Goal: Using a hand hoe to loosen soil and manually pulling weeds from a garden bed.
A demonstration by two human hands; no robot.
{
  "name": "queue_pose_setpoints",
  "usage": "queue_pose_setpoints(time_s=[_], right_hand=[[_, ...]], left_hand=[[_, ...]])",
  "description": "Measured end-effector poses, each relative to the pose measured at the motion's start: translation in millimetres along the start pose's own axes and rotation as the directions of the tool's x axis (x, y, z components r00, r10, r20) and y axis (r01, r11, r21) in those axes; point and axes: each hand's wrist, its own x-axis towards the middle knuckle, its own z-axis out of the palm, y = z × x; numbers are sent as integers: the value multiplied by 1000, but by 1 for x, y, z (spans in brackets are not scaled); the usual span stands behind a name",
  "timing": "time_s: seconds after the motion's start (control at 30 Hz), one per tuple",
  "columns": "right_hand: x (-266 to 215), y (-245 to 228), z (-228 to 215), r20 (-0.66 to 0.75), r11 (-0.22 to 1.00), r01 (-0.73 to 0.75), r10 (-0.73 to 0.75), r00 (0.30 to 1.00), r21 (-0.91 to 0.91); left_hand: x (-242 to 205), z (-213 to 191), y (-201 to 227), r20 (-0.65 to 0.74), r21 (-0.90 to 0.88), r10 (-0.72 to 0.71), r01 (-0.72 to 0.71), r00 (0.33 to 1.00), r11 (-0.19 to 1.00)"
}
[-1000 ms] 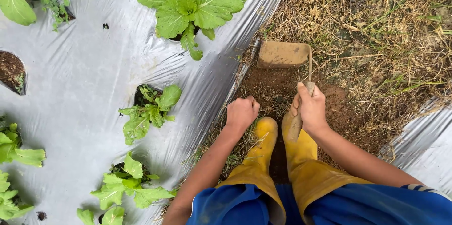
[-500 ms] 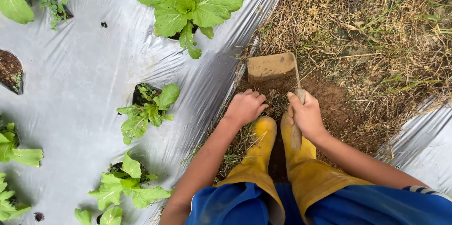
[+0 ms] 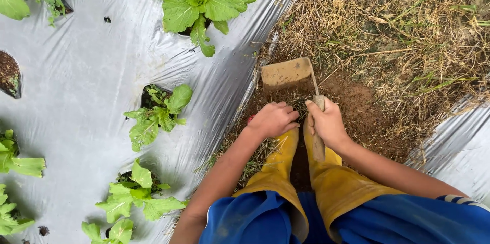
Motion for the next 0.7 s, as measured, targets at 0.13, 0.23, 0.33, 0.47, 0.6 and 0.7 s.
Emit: queue_pose_setpoints(time_s=[0.13,0.23,0.33,0.47,0.6,0.7], right_hand=[[15,-19,6,-116,979,137,-120,986,150],[11,-8,5,-111,979,172,-159,981,113],[-10,12,3,79,998,17,-13,997,-61],[-15,0,1,114,995,32,-21,993,-100],[12,-11,-9,-88,994,96,-92,992,43],[30,4,-17,-161,982,169,-154,975,81]], left_hand=[[-9,3,-5,3,-39,-40,40,999,998],[-12,1,-10,-43,-45,-5,3,999,999],[-9,-2,-9,-32,-26,22,-23,999,999],[-4,-5,-8,223,-74,-58,76,973,994],[-7,-13,-8,157,-98,-83,99,984,990],[-11,5,-11,139,-83,-88,100,986,991]])
